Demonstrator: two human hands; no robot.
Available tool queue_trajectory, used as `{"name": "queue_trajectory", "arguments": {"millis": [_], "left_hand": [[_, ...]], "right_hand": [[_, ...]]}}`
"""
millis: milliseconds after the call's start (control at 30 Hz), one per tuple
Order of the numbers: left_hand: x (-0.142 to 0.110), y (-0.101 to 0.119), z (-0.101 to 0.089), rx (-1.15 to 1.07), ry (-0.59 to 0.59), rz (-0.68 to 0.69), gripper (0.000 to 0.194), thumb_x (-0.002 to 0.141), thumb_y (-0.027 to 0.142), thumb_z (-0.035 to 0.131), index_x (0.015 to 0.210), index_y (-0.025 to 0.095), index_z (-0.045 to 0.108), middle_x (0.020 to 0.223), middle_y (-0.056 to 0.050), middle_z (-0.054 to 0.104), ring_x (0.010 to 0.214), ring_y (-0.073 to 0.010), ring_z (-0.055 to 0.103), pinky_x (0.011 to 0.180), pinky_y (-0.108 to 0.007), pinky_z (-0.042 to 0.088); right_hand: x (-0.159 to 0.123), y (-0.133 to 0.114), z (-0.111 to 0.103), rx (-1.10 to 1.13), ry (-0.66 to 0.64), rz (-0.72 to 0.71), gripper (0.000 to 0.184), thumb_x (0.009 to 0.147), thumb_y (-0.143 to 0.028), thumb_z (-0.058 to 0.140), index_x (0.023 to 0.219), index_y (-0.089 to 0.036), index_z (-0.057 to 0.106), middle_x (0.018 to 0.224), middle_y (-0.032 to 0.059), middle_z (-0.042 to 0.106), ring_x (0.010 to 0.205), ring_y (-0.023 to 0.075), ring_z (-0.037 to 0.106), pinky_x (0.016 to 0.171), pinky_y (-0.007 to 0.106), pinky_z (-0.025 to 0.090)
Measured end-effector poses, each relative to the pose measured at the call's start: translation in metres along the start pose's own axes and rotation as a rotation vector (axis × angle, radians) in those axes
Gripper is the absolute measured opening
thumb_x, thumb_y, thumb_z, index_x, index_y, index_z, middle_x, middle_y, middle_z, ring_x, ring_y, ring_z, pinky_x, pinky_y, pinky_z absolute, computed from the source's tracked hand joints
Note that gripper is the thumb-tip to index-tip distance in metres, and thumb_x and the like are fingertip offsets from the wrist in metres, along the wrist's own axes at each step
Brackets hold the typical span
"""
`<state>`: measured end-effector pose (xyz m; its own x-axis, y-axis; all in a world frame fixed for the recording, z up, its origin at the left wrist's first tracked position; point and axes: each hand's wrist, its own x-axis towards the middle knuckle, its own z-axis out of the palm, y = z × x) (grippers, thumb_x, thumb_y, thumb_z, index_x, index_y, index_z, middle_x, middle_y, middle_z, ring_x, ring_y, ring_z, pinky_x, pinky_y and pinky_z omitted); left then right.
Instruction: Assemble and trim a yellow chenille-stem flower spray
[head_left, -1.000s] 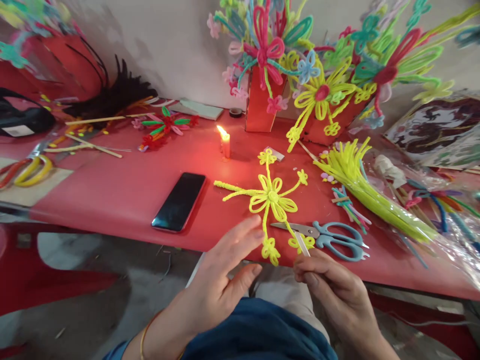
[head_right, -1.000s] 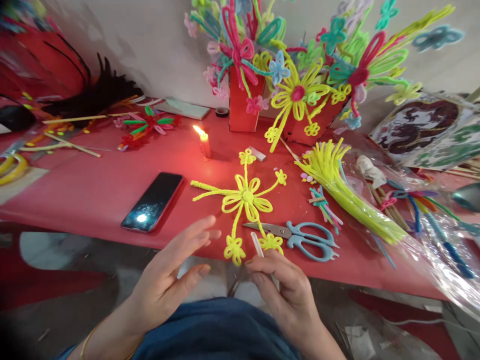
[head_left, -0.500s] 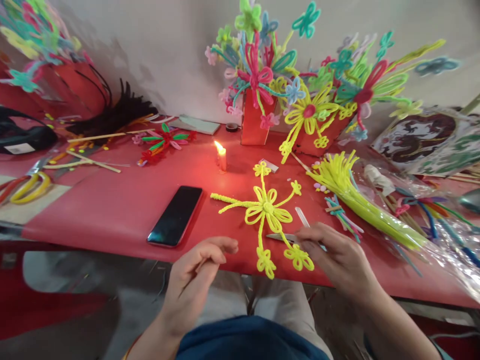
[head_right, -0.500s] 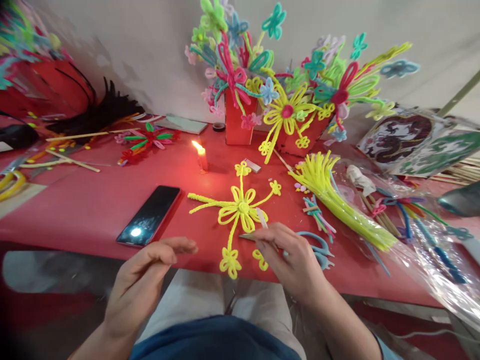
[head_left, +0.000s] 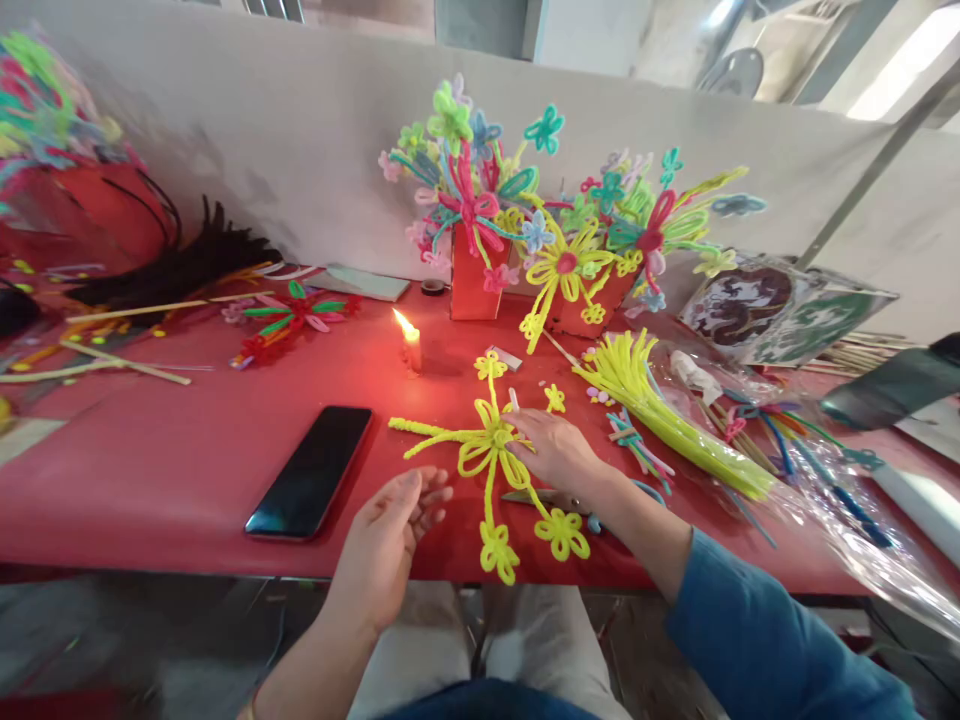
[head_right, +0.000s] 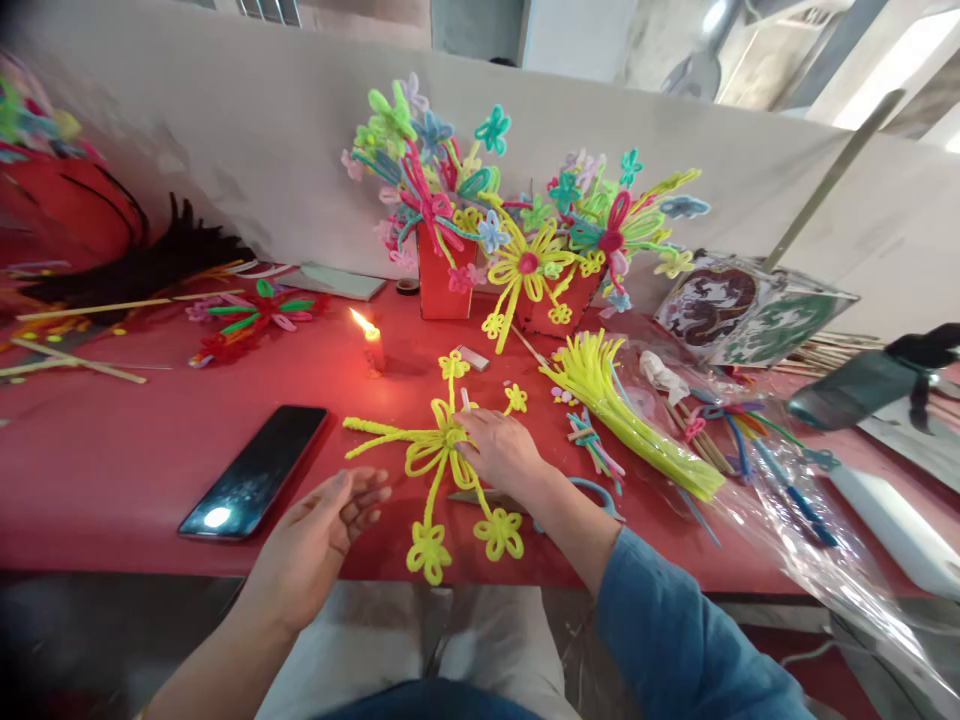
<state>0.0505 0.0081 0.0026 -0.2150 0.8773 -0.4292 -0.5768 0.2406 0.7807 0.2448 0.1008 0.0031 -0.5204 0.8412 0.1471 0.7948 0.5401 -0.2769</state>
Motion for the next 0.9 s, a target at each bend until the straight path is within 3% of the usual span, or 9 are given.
{"name": "queue_trajectory", "arguments": {"millis": [100,333,500,600,733,833,900], "left_hand": [[0.017,-0.003,0.010,-0.069,0.095,0.008,0.008,0.072,0.016,0.063,0.079,0.013,0.066,0.080,-0.004,0.069,0.066,-0.0098,0.064,0.049,-0.015,0.048],[0.055,0.000,0.024,-0.139,0.100,0.055,0.009,0.075,0.010,0.057,0.069,0.014,0.062,0.059,0.003,0.063,0.052,-0.0036,0.059,0.043,-0.010,0.041],[0.072,0.010,0.033,-0.146,0.011,0.022,0.013,0.077,0.013,0.052,0.067,0.015,0.059,0.060,0.001,0.065,0.054,-0.0072,0.061,0.051,-0.015,0.047],[0.080,0.022,0.039,-0.121,-0.090,-0.036,0.018,0.080,0.013,0.047,0.067,0.015,0.060,0.063,-0.002,0.068,0.054,-0.0100,0.062,0.053,-0.019,0.049],[0.088,0.041,0.047,-0.092,-0.194,-0.088,0.024,0.083,0.014,0.042,0.068,0.016,0.060,0.059,-0.002,0.068,0.055,-0.0117,0.064,0.054,-0.021,0.051],[0.091,0.053,0.052,-0.084,-0.256,-0.120,0.027,0.085,0.012,0.039,0.070,0.016,0.060,0.056,0.000,0.066,0.052,-0.0101,0.063,0.051,-0.019,0.051],[0.091,0.057,0.055,-0.062,-0.305,-0.160,0.026,0.085,0.011,0.038,0.072,0.015,0.061,0.056,-0.001,0.065,0.050,-0.0100,0.063,0.047,-0.019,0.051]], "right_hand": [[0.004,-0.001,0.005,-0.057,-0.022,-0.009,0.037,0.082,-0.029,0.050,0.117,-0.016,0.052,0.116,0.0107,0.059,0.106,0.0242,0.053,0.090,0.037,0.039],[0.007,-0.003,0.011,-0.094,0.014,-0.002,0.033,0.082,-0.036,0.053,0.108,-0.018,0.057,0.105,0.0078,0.063,0.103,0.0226,0.052,0.090,0.035,0.036],[-0.006,-0.020,0.010,-0.077,0.063,-0.008,0.030,0.081,-0.038,0.054,0.102,-0.018,0.060,0.093,0.0067,0.065,0.092,0.0217,0.056,0.085,0.035,0.038],[-0.017,-0.026,0.000,0.004,0.132,-0.060,0.023,0.082,-0.030,0.052,0.098,-0.017,0.062,0.088,0.0067,0.066,0.086,0.0206,0.057,0.080,0.034,0.041],[-0.024,-0.004,-0.026,0.112,0.321,-0.009,0.026,0.083,-0.015,0.039,0.097,-0.017,0.062,0.089,0.0081,0.066,0.083,0.0189,0.059,0.076,0.031,0.045],[-0.024,0.029,-0.050,0.195,0.472,0.195,0.025,0.081,-0.015,0.038,0.093,-0.019,0.060,0.083,0.0049,0.067,0.074,0.0169,0.062,0.068,0.028,0.047],[-0.020,0.050,-0.061,0.224,0.505,0.366,0.023,0.081,-0.017,0.038,0.094,-0.019,0.057,0.072,0.0018,0.066,0.062,0.0154,0.062,0.058,0.026,0.047]]}}
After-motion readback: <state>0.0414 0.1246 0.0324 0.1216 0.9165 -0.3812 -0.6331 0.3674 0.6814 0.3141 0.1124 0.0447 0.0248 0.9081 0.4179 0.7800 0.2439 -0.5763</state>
